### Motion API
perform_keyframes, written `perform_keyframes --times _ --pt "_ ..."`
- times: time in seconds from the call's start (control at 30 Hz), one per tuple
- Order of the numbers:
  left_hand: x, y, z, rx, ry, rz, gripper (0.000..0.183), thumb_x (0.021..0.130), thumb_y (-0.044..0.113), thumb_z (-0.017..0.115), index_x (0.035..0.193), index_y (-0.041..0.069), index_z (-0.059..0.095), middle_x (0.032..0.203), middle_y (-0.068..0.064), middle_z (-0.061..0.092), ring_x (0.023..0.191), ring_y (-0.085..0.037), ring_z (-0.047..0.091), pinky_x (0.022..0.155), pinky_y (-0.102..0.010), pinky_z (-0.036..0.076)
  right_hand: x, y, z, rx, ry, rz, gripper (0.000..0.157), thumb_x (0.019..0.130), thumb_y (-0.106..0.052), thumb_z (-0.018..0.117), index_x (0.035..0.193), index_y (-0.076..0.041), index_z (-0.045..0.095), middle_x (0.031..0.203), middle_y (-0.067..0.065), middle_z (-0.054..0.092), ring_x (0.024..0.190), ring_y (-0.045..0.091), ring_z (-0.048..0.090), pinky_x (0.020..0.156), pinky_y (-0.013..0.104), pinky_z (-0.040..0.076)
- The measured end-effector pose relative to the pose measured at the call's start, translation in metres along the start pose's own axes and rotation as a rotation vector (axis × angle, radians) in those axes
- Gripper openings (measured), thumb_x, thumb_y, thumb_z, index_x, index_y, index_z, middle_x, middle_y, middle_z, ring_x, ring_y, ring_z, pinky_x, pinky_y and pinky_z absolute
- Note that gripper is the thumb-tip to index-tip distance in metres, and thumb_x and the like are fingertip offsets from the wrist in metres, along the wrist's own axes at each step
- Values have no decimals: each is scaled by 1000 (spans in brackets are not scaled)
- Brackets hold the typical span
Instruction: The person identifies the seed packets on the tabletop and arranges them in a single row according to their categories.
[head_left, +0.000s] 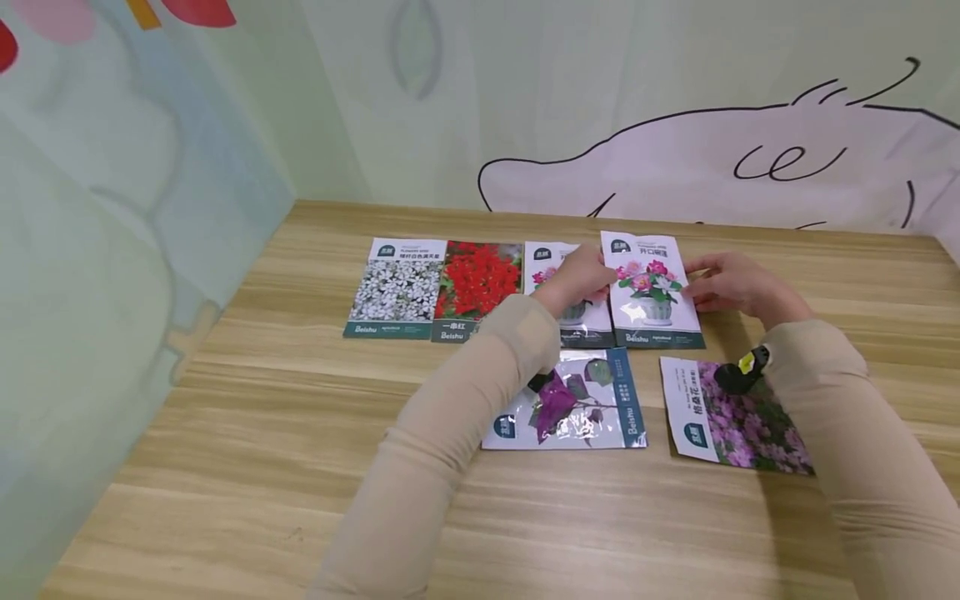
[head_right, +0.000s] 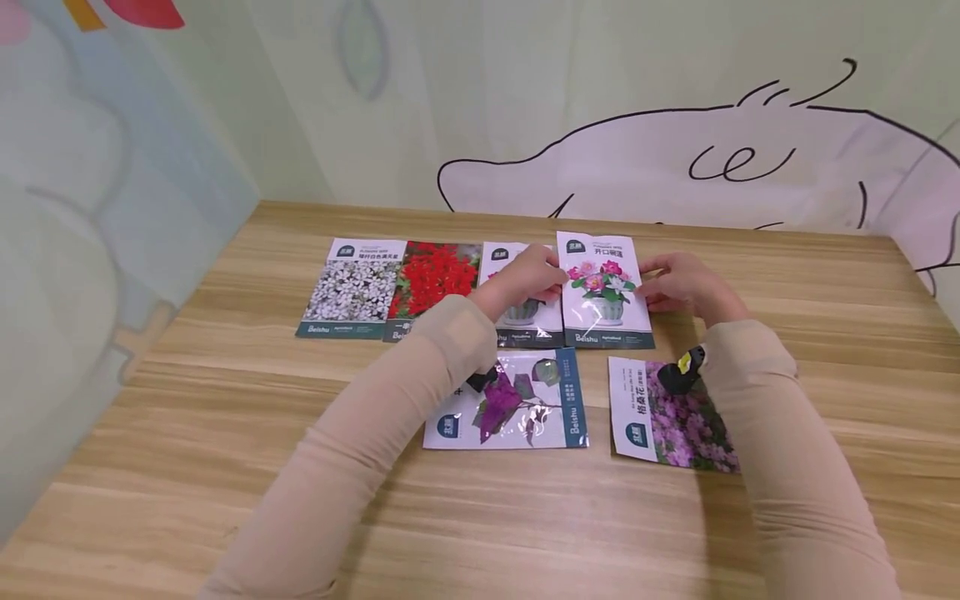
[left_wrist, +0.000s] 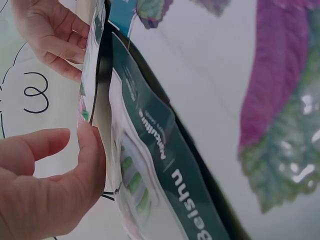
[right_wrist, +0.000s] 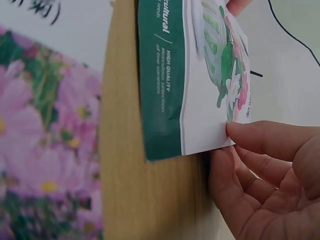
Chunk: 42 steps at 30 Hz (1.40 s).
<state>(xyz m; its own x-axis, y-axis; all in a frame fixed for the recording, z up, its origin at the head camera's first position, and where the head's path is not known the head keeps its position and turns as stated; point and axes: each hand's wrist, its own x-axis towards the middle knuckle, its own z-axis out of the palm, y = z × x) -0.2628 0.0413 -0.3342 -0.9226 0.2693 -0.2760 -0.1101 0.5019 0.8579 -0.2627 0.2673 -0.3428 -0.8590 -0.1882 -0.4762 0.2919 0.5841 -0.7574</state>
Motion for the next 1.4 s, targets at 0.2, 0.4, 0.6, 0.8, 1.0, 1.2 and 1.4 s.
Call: perform_keyframes --times 0.2,0.4,0.6,0.8,1.0,1.2,1.4 --pt "-1 -1 0 -2 -14 -23 25 90 2 55 68 6 44 58 -2 45 46 -10 44 44 -17 39 0 -1 1 22 4 13 59 91 -10 60 140 6 31 108 18 42 77 13 55 71 22 53" --pt "-5 -1 -2 -41 -21 -32 31 90 1 54 62 7 43 57 -3 45 44 -9 43 44 -15 41 -1 0 2 35 13 11 57 91 -6 59 139 6 32 102 15 43 74 13 55 70 22 54" --pt "-6 0 -9 -96 -55 -4 21 90 -1 51 69 1 46 68 -4 47 51 -10 47 53 -17 48 -1 0 2 35 -1 16 59 91 -7 59 140 5 30 107 17 43 76 14 54 71 23 54" --pt "-11 3 -29 -180 -130 -10 37 94 1 48 129 -10 42 116 -21 53 67 -16 52 70 -24 53 -4 1 1 1 -16 -12 57 92 -10 59 139 6 32 107 17 43 77 14 55 71 23 54" --pt "-22 5 -71 -77 -163 3 42 96 8 47 135 -5 37 128 -22 47 102 -30 55 88 -33 50 -12 3 -4 -26 -35 -42 55 93 -10 58 137 8 32 104 15 49 77 12 58 72 26 54" --pt "-41 10 -108 -17 -144 36 41 96 9 46 134 -3 40 128 -18 48 113 -34 51 93 -38 47 -20 1 -10 -61 -25 -72 54 93 -9 55 138 7 30 107 18 55 81 15 60 76 30 55" --pt "-62 2 -132 101 -206 41 40 95 14 49 133 1 43 129 -16 48 112 -32 52 92 -39 47 -30 -3 -10 -77 -14 -90 52 93 -12 55 138 4 32 118 23 51 85 18 60 78 31 54"
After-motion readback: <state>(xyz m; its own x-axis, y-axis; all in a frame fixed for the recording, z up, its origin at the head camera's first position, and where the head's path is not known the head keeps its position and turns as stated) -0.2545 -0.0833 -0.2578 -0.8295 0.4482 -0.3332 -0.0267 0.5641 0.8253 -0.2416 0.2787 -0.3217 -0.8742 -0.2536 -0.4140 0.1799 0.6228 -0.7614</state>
